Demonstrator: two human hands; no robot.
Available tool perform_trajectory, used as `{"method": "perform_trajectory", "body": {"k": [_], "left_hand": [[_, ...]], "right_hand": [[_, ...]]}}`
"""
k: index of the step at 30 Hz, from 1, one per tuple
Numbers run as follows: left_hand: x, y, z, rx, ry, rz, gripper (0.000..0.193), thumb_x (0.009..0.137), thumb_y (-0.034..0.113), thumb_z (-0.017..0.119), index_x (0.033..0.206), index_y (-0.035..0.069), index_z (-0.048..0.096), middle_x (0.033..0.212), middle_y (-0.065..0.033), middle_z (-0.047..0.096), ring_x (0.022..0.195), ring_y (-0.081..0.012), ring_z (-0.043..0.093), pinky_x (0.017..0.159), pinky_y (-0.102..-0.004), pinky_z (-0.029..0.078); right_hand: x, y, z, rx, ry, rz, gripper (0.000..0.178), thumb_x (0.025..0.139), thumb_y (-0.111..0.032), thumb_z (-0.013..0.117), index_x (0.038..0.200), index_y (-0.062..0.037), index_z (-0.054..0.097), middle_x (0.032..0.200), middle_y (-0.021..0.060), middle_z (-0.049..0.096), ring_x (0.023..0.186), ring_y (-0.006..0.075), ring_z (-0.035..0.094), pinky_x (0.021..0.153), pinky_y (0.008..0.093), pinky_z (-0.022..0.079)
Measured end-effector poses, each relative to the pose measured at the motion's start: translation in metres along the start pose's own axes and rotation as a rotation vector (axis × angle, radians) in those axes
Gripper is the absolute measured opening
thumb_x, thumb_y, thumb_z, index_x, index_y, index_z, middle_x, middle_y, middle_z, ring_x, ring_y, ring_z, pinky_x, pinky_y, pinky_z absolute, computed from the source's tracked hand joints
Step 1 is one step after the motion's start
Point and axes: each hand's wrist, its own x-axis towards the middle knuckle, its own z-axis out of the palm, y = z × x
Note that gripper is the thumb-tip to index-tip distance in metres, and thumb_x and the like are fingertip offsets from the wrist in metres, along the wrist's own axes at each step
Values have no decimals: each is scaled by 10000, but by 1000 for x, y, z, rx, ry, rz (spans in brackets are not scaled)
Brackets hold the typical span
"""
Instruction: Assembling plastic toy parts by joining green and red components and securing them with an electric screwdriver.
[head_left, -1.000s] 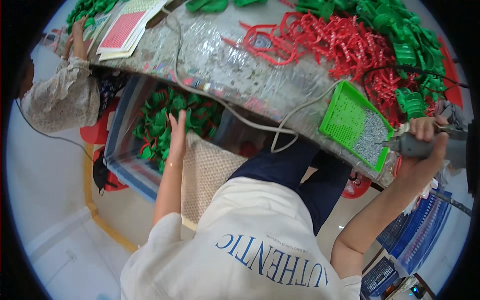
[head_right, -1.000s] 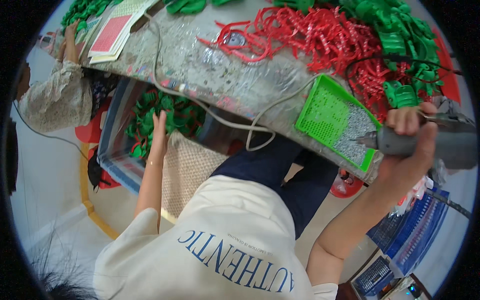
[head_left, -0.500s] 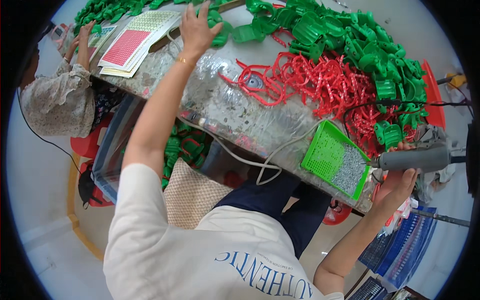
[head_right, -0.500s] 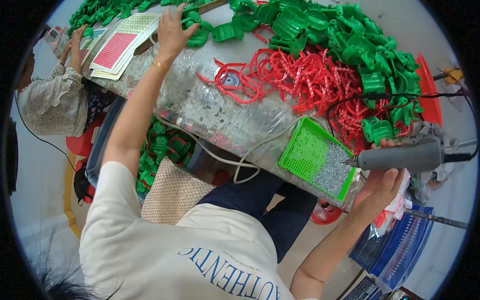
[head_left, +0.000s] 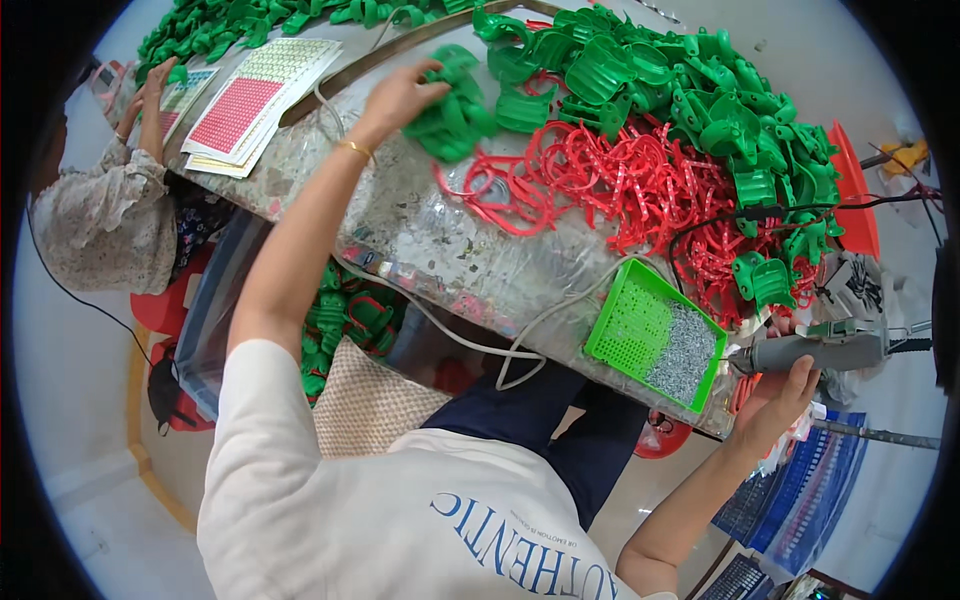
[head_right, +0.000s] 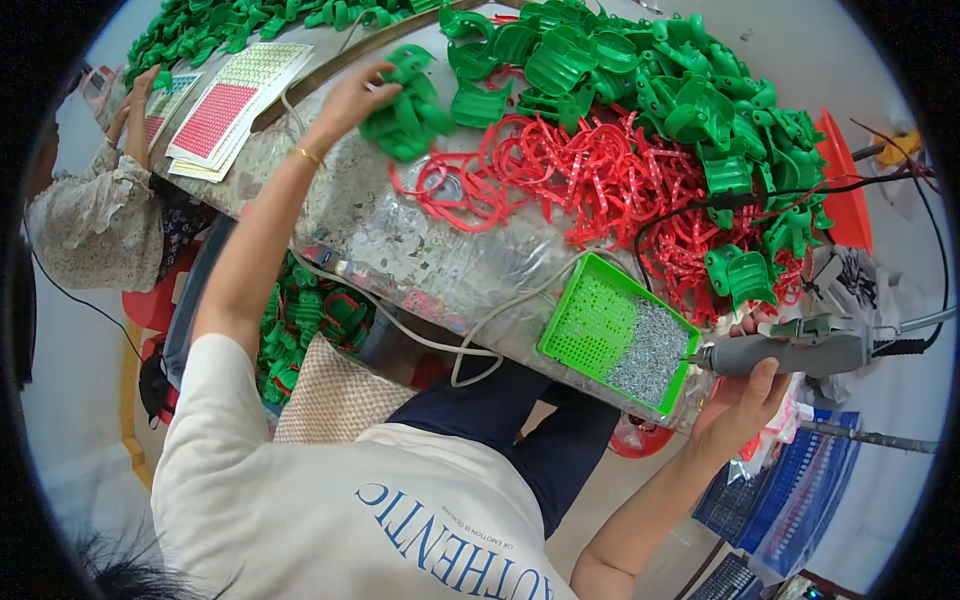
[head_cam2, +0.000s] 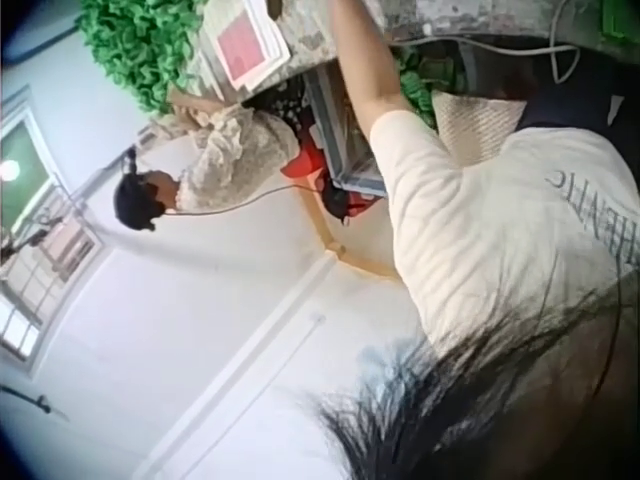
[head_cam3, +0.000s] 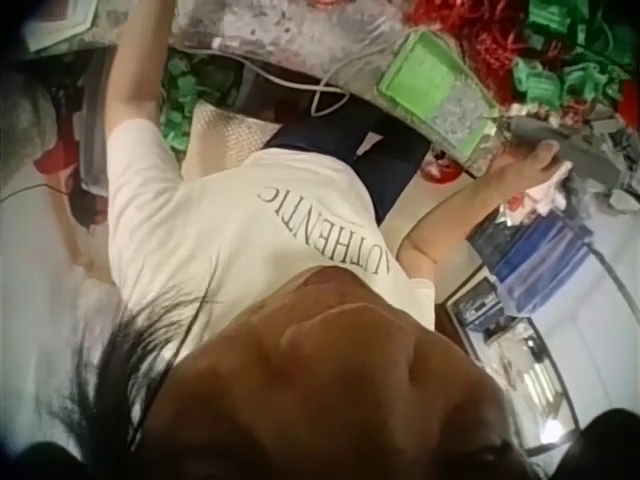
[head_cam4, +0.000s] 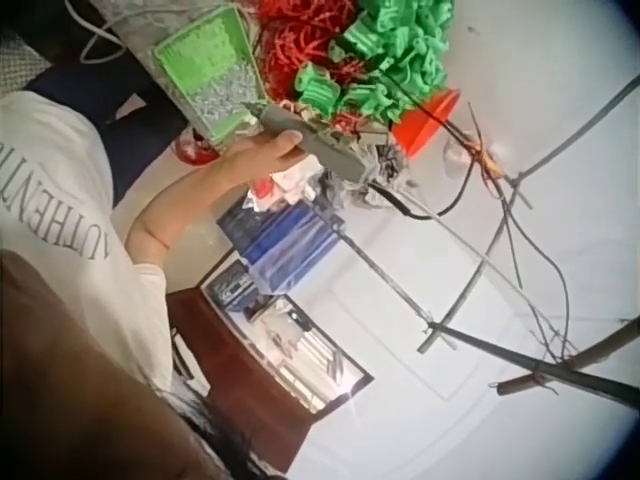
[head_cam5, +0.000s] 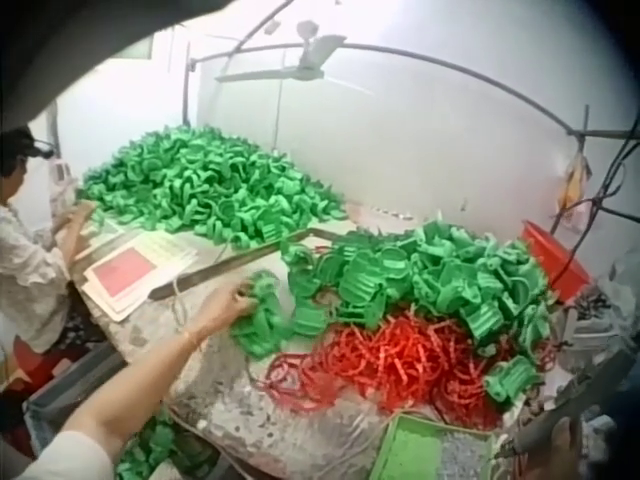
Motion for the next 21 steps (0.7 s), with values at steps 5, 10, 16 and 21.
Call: {"method": "perform_trajectory", "body": {"k": [5, 10, 16, 21], "left_hand": [[-69, 71, 13, -176, -67, -5, 415, 778, 336, 692, 1106, 97, 606, 1039, -117, 636, 857, -274, 621, 763, -362, 491], [-68, 85, 24, -77, 30, 112, 492, 759, 369, 701, 1155, 103, 578, 1052, -125, 615, 886, -316, 610, 788, -384, 491], [-30, 76, 41, 44, -102, 152, 394, 814, 357, 612, 1097, 82, 606, 879, -172, 652, 836, -331, 634, 762, -403, 480], [-32, 77, 23, -171, 59, -22, 345, 836, 298, 584, 1075, 49, 595, 909, -139, 664, 824, -327, 631, 731, -414, 470]], "right_hand": [[-2, -1, 11, 18, 56, 26, 511, 931, -258, 544, 1299, 47, 364, 1232, 206, 501, 1152, 278, 501, 1008, 427, 398], [-5, 0, 18, -76, 176, -124, 496, 938, -253, 532, 1300, 41, 365, 1250, 187, 497, 1213, 278, 446, 1025, 445, 370], [-53, 5, 55, -565, -65, -187, 211, 865, -94, 583, 1049, 10, 577, 1006, 91, 602, 944, 193, 569, 860, 308, 442], [-90, 51, 131, -502, -608, 130, 187, 810, -108, 659, 976, -25, 638, 898, 94, 616, 770, 191, 589, 685, 298, 460]]}}
